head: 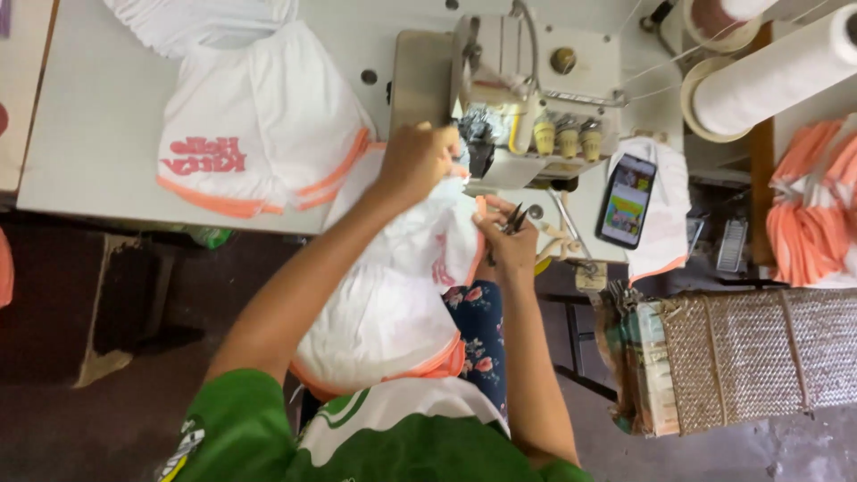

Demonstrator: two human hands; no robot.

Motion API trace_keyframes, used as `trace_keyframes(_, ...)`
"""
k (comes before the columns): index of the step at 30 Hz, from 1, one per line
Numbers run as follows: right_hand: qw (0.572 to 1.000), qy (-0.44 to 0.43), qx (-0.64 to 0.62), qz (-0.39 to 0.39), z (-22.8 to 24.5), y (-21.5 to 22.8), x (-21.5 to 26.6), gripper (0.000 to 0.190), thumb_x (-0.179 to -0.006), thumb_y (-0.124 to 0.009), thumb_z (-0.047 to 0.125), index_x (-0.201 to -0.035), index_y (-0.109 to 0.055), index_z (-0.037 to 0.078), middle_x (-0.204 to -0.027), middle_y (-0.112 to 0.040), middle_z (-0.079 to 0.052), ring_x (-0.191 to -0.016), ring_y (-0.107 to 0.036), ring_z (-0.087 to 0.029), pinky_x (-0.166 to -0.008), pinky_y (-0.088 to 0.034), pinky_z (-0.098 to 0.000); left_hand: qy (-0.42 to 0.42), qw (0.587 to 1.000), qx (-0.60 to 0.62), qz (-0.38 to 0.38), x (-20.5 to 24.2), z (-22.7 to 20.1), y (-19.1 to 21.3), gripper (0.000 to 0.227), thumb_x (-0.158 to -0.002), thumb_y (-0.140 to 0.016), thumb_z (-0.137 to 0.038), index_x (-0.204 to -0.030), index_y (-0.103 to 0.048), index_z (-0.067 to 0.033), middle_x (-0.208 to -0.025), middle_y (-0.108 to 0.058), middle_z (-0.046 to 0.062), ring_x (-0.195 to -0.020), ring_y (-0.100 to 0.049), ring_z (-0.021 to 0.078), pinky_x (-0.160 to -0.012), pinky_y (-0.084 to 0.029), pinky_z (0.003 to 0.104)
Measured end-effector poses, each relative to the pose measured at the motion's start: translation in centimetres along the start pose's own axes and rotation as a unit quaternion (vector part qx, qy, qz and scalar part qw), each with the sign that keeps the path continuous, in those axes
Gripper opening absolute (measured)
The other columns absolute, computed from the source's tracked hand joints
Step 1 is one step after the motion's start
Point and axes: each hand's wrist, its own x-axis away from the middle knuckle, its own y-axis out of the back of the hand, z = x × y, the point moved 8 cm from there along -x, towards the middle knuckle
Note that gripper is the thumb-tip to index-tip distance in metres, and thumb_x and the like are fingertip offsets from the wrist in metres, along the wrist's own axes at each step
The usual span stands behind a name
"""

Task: A worker trims loose threads from finished shorts using handheld nippers and stacks them.

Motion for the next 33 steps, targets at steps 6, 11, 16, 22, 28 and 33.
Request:
trace_keyframes(6,0.993,-0.084,0.076,0.027,-6.0,1.8,-2.3,0.039,-0.078,-0.092,0.022,-0.106,-0.077,-0.002,-0.069,-0.066,-0.007,-0.043,-0.055,-0.013,-0.039,-0.041,-0.0256,-0.150,0.905,-0.286,-0.277,6.0,-4.0,-1.6,0.016,-0.092,-0.070,-0.014,-0.080,-0.059,-0.0135,-0.088,-0.058,0.003,-0.092,-0.060,0.0228,-0.078,-0.049,0.030)
trace_keyframes(11,0.996,-0.058,-0.020,-0.058,-6.0,1.8,-4.6,0.029,-0.082,-0.087,0.016,-0.102,-0.075,-0.001,-0.067,-0.054,-0.004,-0.037,-0.047,-0.011,-0.036,-0.035,-0.0215,-0.169,0.912,-0.250,-0.279,6.5,-5.6,-1.4,0.043,-0.104,-0.058,-0.038,-0.137,-0.065,-0.0104,-0.146,-0.057,0.023,-0.143,-0.047,0.0373,-0.114,-0.035,0.057)
trace_keyframes(16,0.996,-0.038,-0.045,-0.066,-5.8,1.5,-4.0,0.025,-0.084,-0.085,0.011,-0.102,-0.074,-0.003,-0.068,-0.058,-0.005,-0.035,-0.044,-0.007,-0.035,-0.035,-0.0180,-0.194,0.918,-0.220,-0.268,6.6,-5.1,-0.8,0.037,-0.107,-0.052,-0.028,-0.133,-0.062,-0.0051,-0.146,-0.057,0.025,-0.144,-0.047,0.0355,-0.116,-0.034,0.052)
trace_keyframes(22,0.993,-0.046,-0.071,-0.077,-3.0,-0.6,-2.3,0.023,-0.083,-0.085,0.009,-0.099,-0.074,-0.002,-0.070,-0.060,-0.007,-0.041,-0.048,-0.008,-0.038,-0.040,-0.0198,-0.210,0.923,-0.174,-0.273,3.0,0.2,-1.2,0.038,-0.104,-0.047,-0.007,-0.141,-0.050,0.0013,-0.128,-0.069,0.020,-0.122,-0.065,0.0301,-0.111,-0.043,0.043)
trace_keyframes(28,0.993,-0.072,-0.054,-0.072,-2.3,-1.5,-2.3,0.022,-0.082,-0.083,0.011,-0.100,-0.076,0.002,-0.068,-0.058,-0.002,-0.046,-0.044,-0.009,-0.042,-0.036,-0.0223,-0.142,0.964,-0.130,-0.181,-6.1,3.2,2.8,0.008,-0.084,-0.068,-0.012,-0.092,-0.071,-0.0141,-0.092,-0.066,0.003,-0.091,-0.063,0.0296,-0.081,-0.051,0.043)
trace_keyframes(33,0.986,-0.142,-0.082,-0.042,-2.9,-2.0,-2.4,0.012,-0.089,-0.079,0.021,-0.090,-0.075,0.011,-0.050,-0.037,0.006,-0.043,-0.027,-0.007,-0.043,-0.025,-0.0255,-0.199,0.978,0.000,-0.068,-8.9,3.3,2.6,0.022,-0.072,-0.077,0.004,-0.066,-0.070,-0.0154,-0.089,-0.064,0.003,-0.089,-0.061,0.0273,-0.094,-0.045,0.037)
